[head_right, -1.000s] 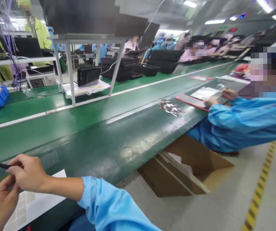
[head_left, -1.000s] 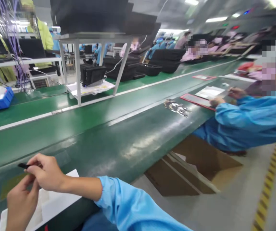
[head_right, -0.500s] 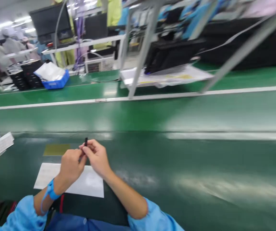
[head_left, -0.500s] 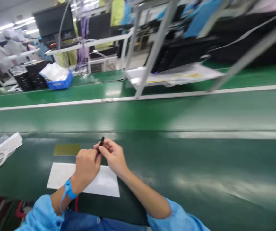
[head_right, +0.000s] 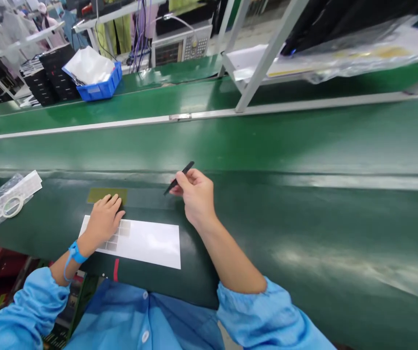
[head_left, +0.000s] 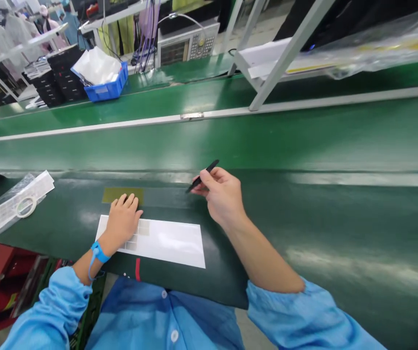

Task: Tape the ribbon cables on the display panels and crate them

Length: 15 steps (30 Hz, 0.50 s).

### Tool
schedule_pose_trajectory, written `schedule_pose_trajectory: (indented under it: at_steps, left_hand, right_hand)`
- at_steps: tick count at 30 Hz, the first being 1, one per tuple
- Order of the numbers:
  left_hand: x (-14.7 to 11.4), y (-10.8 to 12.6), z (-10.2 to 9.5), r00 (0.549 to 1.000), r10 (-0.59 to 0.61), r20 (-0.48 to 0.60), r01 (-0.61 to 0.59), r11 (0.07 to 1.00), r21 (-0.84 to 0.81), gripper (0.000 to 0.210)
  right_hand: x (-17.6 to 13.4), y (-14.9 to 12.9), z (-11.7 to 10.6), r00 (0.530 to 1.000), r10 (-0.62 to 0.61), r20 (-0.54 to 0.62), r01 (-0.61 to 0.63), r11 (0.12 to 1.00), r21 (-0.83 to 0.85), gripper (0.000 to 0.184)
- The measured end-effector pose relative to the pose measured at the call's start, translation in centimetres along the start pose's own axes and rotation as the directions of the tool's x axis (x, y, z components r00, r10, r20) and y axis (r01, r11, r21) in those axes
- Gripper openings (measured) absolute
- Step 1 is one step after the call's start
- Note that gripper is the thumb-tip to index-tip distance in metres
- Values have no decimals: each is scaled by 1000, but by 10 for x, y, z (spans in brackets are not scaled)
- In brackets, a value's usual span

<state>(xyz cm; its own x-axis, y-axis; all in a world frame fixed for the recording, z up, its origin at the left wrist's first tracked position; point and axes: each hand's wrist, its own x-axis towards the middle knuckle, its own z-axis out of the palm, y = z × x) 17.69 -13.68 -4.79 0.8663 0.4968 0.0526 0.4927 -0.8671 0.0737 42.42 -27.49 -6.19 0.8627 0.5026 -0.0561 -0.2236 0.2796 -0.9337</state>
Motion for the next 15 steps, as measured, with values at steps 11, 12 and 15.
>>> schedule_pose_trajectory:
  at_steps: [11,12,15]
  left_hand:
    - [-43,4,-6,988,107,-109,-116,990,-80,39]
    - [-57,8,-6,984,149,-101,-157,984,-78,39]
    - [-90,30,2,966,252,-57,-255,966,-40,45]
  right_hand:
    - [-2,34,6,1000,-30,-2,29,997,-67,49]
    - [0,34,5,1000,-28,-13,27,997,-68,50]
    - [0,32,6,999,-7,-51,4,998,-63,51]
